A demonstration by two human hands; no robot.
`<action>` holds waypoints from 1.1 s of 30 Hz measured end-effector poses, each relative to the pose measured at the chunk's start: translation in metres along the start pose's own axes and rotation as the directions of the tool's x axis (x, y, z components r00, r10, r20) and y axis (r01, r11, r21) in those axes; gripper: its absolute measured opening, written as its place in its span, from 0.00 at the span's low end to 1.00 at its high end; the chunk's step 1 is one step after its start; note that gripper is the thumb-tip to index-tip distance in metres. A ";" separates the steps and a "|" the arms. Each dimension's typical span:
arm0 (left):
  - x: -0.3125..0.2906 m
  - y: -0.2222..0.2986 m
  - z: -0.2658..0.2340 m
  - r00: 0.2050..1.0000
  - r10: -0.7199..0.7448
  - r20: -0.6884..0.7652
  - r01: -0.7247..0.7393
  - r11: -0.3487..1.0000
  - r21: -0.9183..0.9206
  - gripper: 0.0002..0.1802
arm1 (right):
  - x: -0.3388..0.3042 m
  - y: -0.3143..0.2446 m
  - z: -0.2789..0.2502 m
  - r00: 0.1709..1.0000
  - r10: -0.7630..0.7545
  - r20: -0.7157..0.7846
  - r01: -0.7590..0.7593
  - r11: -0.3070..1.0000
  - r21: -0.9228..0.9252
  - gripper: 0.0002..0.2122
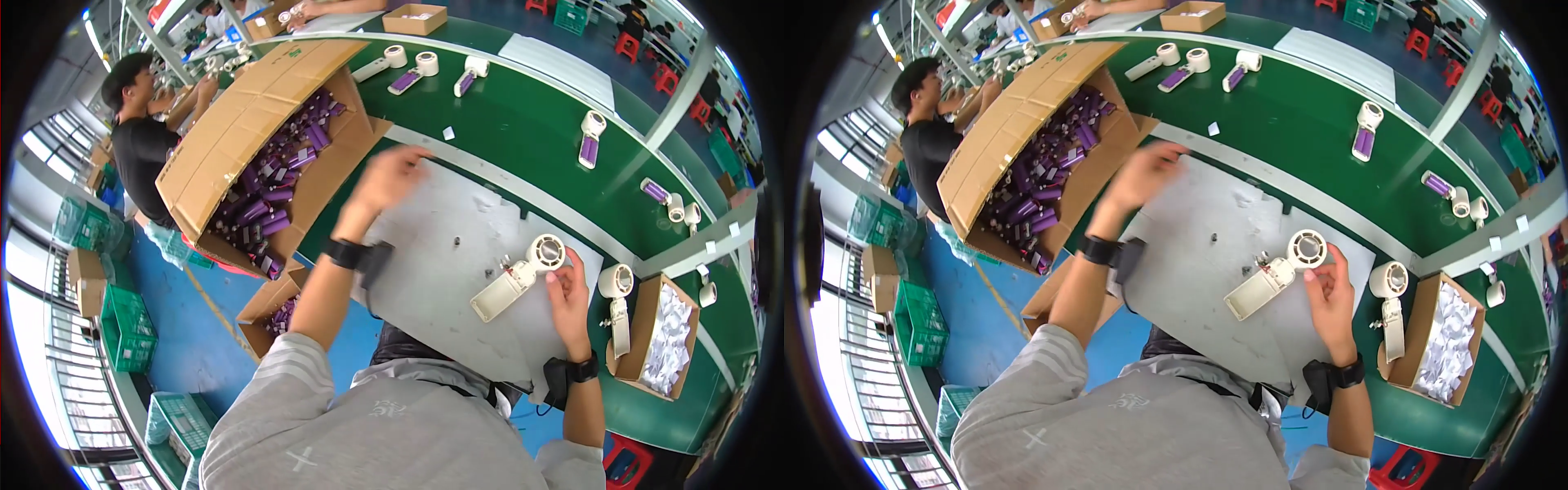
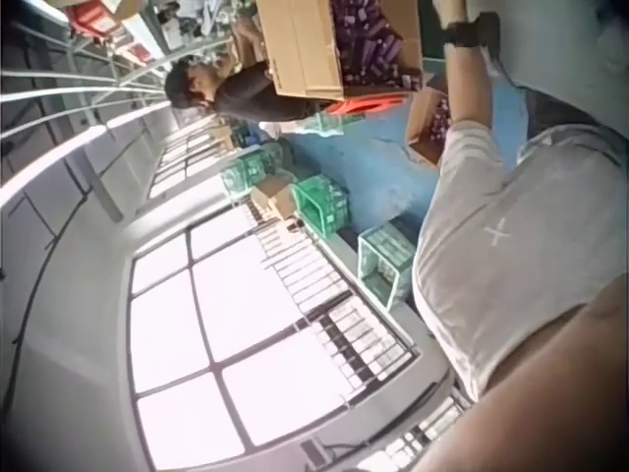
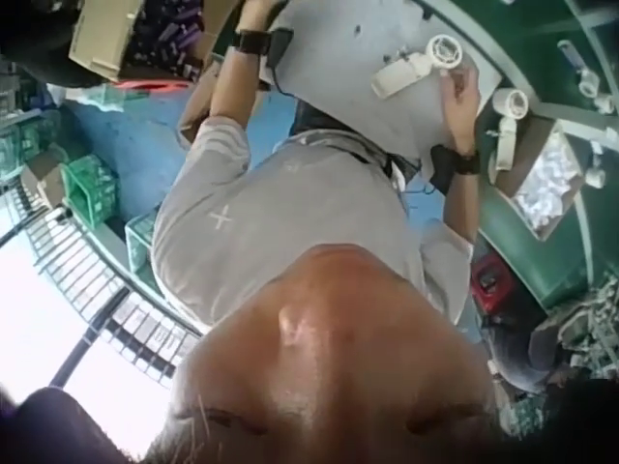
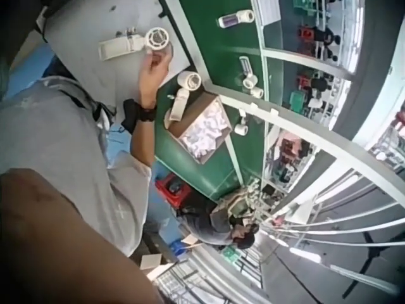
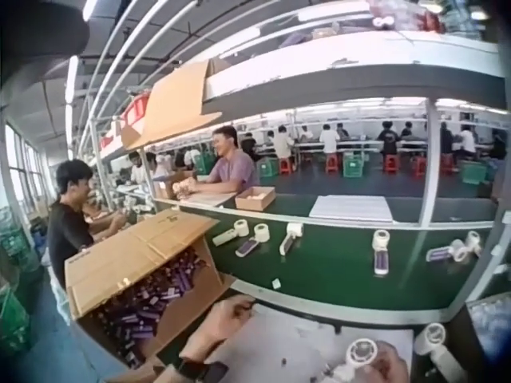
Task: The person reaches into a cardboard box for a battery pack, connects its wires to a circuit board inside a plastic fan housing, and presses the battery pack into the handle. They then place the assembled fan onto the conveyor belt and reach back into the box for another battery pack.
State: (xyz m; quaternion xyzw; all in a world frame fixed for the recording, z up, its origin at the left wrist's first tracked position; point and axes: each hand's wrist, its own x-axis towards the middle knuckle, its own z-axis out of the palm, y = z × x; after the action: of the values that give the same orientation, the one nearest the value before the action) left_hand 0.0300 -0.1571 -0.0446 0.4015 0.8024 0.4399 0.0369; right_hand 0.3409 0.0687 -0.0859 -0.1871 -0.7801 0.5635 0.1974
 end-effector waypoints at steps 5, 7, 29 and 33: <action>0.001 -0.101 -0.111 0.829 -0.276 -0.486 0.549 0.568 0.613 0.22 | 0.001 0.000 0.004 0.999 -0.036 -0.013 0.037 0.998 0.053 0.27; -0.009 -0.133 -0.143 0.760 -0.458 -0.461 0.642 0.419 0.642 0.25 | 0.000 -0.012 0.008 0.998 -0.048 -0.030 0.051 0.993 0.105 0.26; -0.081 0.138 0.075 0.914 0.332 0.235 -0.323 0.943 -0.076 0.34 | -0.013 -0.022 -0.008 0.960 0.110 0.258 -0.275 0.548 0.790 0.15; -0.075 0.117 0.104 0.883 0.191 0.428 -0.129 0.977 -0.169 0.35 | -0.010 -0.024 -0.014 0.973 0.160 0.164 -0.227 0.764 0.604 0.12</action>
State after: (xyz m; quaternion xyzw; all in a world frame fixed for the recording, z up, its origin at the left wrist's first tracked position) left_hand 0.1952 -0.1035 -0.0445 0.5524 0.7054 0.3922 0.2086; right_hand 0.3548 0.0675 -0.0603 -0.1623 -0.5377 0.8140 0.1481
